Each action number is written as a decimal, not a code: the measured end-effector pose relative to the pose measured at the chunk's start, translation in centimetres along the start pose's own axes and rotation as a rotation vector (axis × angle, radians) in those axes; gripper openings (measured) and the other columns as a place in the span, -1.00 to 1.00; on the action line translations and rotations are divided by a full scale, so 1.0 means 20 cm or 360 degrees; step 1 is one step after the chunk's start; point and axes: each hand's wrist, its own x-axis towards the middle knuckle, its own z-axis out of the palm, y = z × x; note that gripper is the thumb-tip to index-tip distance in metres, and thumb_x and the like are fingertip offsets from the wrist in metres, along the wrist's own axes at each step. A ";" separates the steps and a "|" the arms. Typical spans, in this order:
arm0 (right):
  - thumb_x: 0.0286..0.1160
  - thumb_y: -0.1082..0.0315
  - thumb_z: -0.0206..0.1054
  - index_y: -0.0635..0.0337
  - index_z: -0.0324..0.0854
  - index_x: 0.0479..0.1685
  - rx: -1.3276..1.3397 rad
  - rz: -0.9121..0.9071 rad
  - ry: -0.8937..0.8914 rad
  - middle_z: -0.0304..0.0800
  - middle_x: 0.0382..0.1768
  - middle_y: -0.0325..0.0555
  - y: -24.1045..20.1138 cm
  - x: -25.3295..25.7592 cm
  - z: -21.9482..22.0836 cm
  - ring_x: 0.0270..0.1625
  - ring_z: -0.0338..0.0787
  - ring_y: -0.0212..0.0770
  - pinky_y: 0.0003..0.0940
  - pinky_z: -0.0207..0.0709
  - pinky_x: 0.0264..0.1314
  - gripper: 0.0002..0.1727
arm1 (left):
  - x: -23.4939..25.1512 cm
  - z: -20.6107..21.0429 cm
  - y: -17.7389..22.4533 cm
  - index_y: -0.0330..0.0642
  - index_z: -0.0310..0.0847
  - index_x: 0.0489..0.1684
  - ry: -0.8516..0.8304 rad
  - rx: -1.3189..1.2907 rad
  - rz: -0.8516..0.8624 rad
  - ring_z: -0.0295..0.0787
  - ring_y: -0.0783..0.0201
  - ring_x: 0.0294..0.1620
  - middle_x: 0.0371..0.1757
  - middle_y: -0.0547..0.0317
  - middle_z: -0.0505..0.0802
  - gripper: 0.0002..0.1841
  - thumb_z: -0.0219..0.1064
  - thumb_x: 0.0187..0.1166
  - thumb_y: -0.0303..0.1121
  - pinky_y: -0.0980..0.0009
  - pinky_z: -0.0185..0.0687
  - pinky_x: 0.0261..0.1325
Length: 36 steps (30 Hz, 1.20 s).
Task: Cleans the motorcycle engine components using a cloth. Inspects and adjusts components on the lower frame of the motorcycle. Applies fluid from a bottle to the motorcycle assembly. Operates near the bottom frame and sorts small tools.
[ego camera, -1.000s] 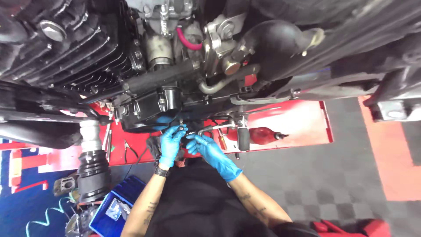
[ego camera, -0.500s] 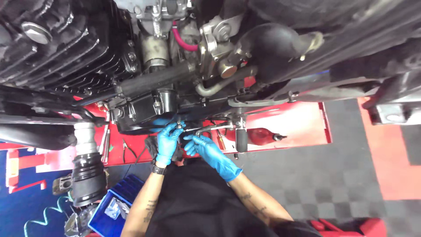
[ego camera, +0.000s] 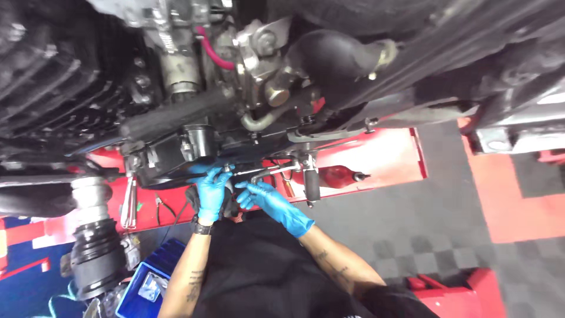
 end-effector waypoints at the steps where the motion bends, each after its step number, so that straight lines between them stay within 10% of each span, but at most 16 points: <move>1: 0.85 0.20 -0.02 0.36 0.49 0.48 0.0000 -0.0021 -0.0089 0.90 -0.09 0.03 0.02 -0.01 -0.04 -0.19 0.89 -0.16 -0.25 0.78 -0.06 -0.52 | 0.00 0.01 -0.01 -0.40 0.82 -0.15 -0.0008 0.0005 0.0021 0.92 0.28 0.03 -0.07 0.04 0.97 -0.87 0.40 0.44 -0.63 0.34 0.82 0.22; 5: 0.75 0.23 0.15 0.31 0.50 0.53 -0.0353 0.0065 -0.0201 0.85 0.17 0.03 0.22 -0.14 -0.34 0.05 0.86 -0.15 -0.20 0.74 0.13 -0.52 | 0.00 0.01 -0.02 -0.34 0.81 -0.17 -0.0032 0.0017 0.0111 0.92 0.33 0.02 -0.09 0.15 0.97 -0.86 0.37 0.44 -0.64 0.36 0.82 0.21; 12: 0.53 0.20 0.37 0.20 0.71 0.29 -0.1920 0.0425 0.1629 0.80 0.18 0.26 0.55 -0.31 -1.01 0.25 0.78 0.28 0.33 0.58 0.32 -0.59 | 0.00 0.02 -0.02 -0.32 0.79 -0.14 -0.0033 0.0042 0.0023 0.90 0.41 0.04 -0.05 0.19 0.97 -0.87 0.38 0.45 -0.61 0.46 0.78 0.21; 21: 0.54 0.23 0.35 0.30 0.72 0.17 -0.1790 0.0360 0.1559 0.82 0.10 0.30 0.58 -0.22 -1.05 0.21 0.79 0.27 0.35 0.58 0.29 -0.64 | -0.28 -0.17 0.01 -0.45 0.72 0.16 0.0105 0.0315 -0.0079 0.87 0.19 0.21 0.16 -0.06 0.90 -0.74 0.32 0.62 -0.50 0.26 0.78 0.35; 25: 0.64 0.35 0.34 0.35 0.68 0.08 -0.0719 0.0305 0.0879 0.90 -0.20 0.00 0.55 -0.20 -0.66 -0.25 0.89 -0.19 -0.24 0.81 -0.12 -0.76 | -0.44 -0.18 -0.06 -0.25 0.82 0.15 -0.0348 0.0544 -0.0261 0.86 0.28 0.20 0.14 0.09 0.92 -0.75 0.38 0.64 -0.38 0.26 0.77 0.39; 30: 0.64 0.41 0.27 0.35 0.73 -0.03 -0.0180 0.0174 0.0172 0.86 -0.36 -0.11 0.36 -0.09 -0.11 -0.37 0.82 -0.28 -0.35 0.76 -0.23 -0.80 | -0.50 -0.11 -0.14 -0.04 0.77 0.36 -0.0926 0.1066 0.0096 0.73 0.12 0.45 0.39 0.08 0.82 -0.66 0.36 0.66 -0.28 0.13 0.60 0.56; 36: 0.77 0.35 0.16 0.37 0.74 0.04 -0.0162 0.0093 -0.0011 0.92 -0.26 -0.09 0.30 -0.05 0.03 -0.28 0.87 -0.27 -0.35 0.78 -0.14 -0.71 | -0.47 -0.19 -0.09 -0.17 0.89 0.06 -0.0634 0.1025 0.0107 0.90 0.12 0.18 0.11 0.02 0.94 -0.77 0.31 0.65 -0.39 0.15 0.76 0.36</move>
